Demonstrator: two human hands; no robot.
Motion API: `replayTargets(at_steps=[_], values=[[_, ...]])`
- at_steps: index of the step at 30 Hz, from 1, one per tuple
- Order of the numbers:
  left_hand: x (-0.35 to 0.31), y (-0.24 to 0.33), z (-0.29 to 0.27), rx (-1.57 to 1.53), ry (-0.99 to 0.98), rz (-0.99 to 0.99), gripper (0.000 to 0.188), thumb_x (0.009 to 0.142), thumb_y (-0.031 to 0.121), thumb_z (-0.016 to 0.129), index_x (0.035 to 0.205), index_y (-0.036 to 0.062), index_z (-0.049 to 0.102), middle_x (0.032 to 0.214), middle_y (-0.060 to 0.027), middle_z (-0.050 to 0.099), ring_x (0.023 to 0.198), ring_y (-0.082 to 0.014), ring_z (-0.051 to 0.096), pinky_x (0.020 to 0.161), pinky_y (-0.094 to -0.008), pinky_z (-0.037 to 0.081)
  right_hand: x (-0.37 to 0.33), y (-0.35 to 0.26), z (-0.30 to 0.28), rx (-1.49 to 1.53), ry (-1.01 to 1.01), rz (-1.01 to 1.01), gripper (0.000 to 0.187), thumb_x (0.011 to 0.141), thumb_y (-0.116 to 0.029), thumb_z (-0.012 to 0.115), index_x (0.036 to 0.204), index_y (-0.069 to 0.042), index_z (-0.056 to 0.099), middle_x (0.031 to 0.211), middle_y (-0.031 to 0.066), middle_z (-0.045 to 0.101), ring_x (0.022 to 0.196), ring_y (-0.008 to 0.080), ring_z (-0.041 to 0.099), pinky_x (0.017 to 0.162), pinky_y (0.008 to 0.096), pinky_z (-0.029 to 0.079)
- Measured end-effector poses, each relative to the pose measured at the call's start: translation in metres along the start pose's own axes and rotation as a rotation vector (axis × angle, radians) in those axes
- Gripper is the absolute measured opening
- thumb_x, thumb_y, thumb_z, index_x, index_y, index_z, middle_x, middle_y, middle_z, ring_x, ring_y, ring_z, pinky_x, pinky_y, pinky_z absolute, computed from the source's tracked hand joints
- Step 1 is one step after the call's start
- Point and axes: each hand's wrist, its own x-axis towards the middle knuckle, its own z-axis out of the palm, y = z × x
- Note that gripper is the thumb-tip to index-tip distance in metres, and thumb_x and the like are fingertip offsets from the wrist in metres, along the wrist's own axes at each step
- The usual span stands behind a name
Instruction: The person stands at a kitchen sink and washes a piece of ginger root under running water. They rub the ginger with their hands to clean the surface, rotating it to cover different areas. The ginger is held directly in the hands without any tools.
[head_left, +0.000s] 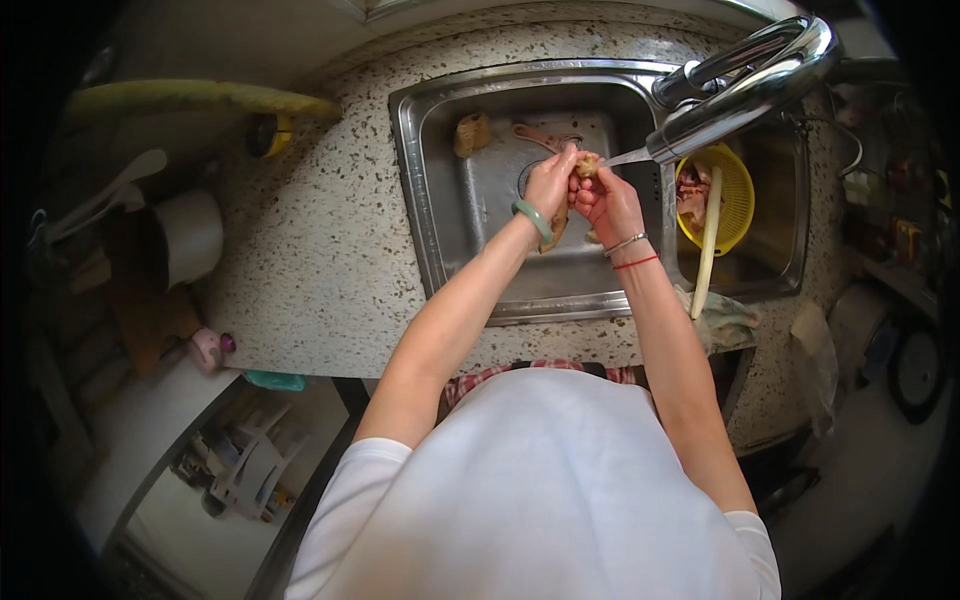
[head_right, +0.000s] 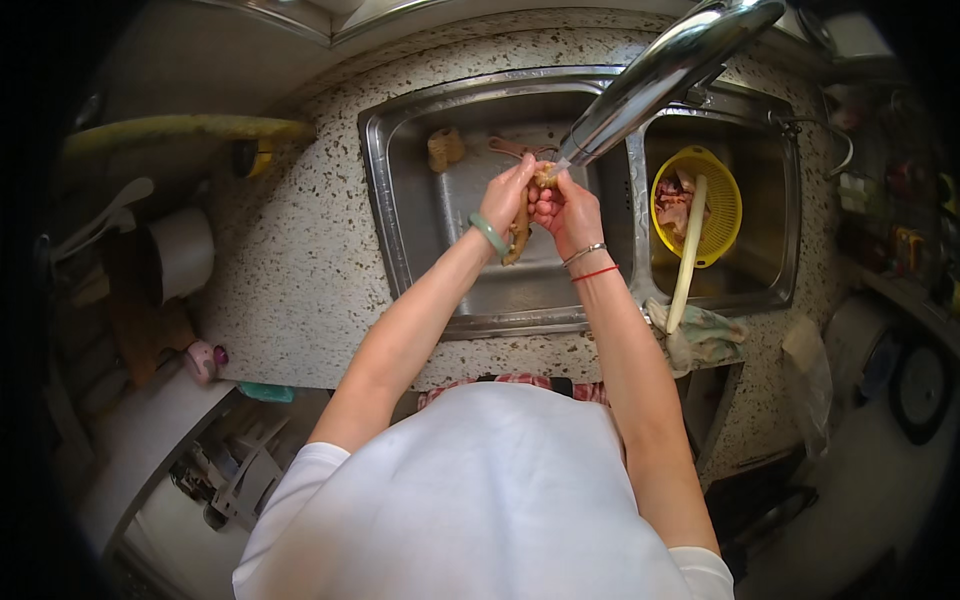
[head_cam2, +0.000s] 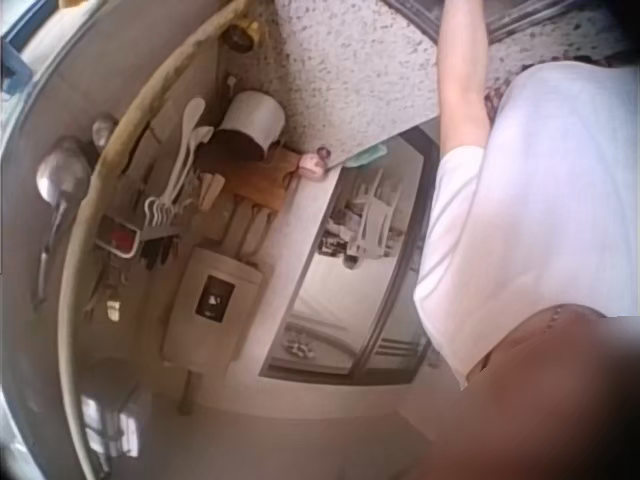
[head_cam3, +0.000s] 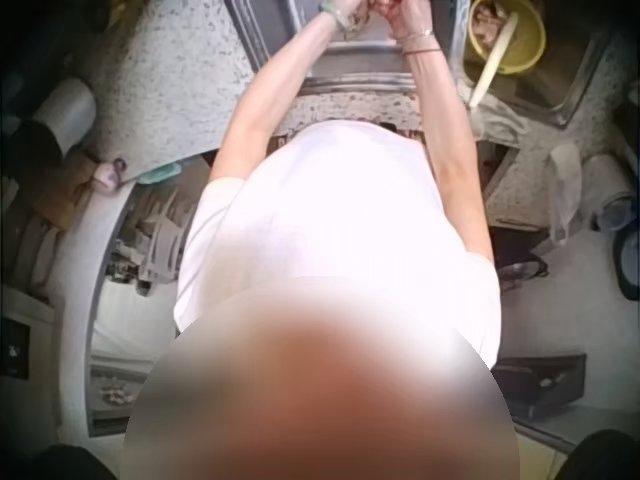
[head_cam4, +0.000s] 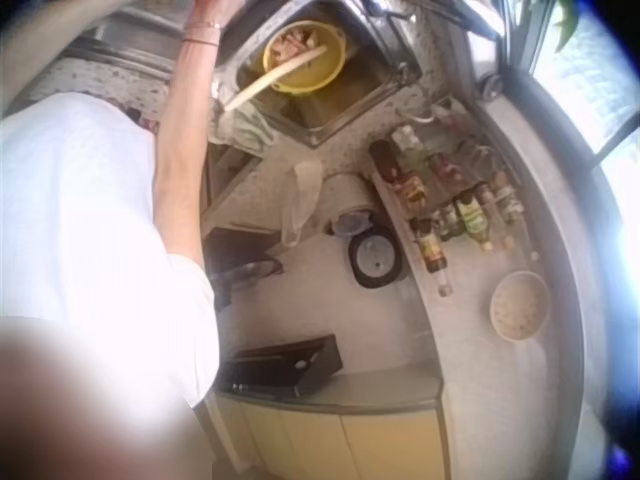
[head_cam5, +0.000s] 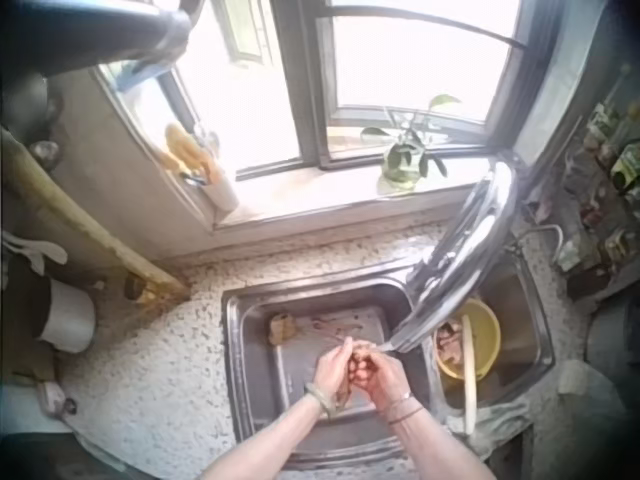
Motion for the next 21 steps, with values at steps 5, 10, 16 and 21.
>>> replayTargets(at_steps=[5, 10, 16, 21], values=[[-0.001, -0.016, 0.010, 0.408, 0.094, 0.368, 0.020, 0.089, 0.023, 0.058, 0.098, 0.0055, 0.065, 0.065, 0.0027, 0.056, 0.053, -0.0019, 0.045, 0.045, -0.0183, 0.040, -0.001, 0.008, -0.004, -0.033, 0.022, -0.065, 0.034, 0.095, -0.030, 0.044, 0.076, -0.004, 0.053, 0.062, 0.0009, 0.051, 0.053, 0.0098, 0.050, 0.047, 0.0239, 0.042], [0.004, -0.001, 0.001, 0.066, 0.029, -0.010, 0.027, 0.089, 0.026, 0.058, 0.107, 0.0055, 0.061, 0.062, 0.0033, 0.052, 0.054, -0.0042, 0.050, 0.046, -0.0180, 0.041, -0.005, 0.001, 0.003, -0.001, -0.012, -0.001, 0.032, 0.095, -0.032, 0.046, 0.080, -0.005, 0.054, 0.066, -0.0002, 0.052, 0.055, 0.0088, 0.050, 0.050, 0.0224, 0.042], [-0.003, -0.014, 0.007, 0.475, 0.013, 0.415, 0.031, 0.087, 0.024, 0.059, 0.109, 0.0017, 0.058, 0.079, -0.0063, 0.063, 0.057, -0.0104, 0.058, 0.054, -0.0232, 0.047, 0.007, -0.002, -0.013, 0.159, -0.013, 0.158, 0.028, 0.094, -0.034, 0.047, 0.088, -0.008, 0.057, 0.071, -0.0009, 0.053, 0.057, 0.0086, 0.049, 0.052, 0.0225, 0.042], [-0.006, -0.004, -0.008, 0.810, 0.012, 0.483, 0.027, 0.086, 0.022, 0.059, 0.103, 0.0011, 0.058, 0.078, -0.0149, 0.063, 0.066, -0.0218, 0.062, 0.062, -0.0305, 0.048, -0.003, -0.010, 0.009, -0.064, 0.039, 0.209, 0.028, 0.093, -0.036, 0.046, 0.084, -0.011, 0.056, 0.069, -0.0015, 0.051, 0.053, 0.0078, 0.044, 0.047, 0.0230, 0.036]])
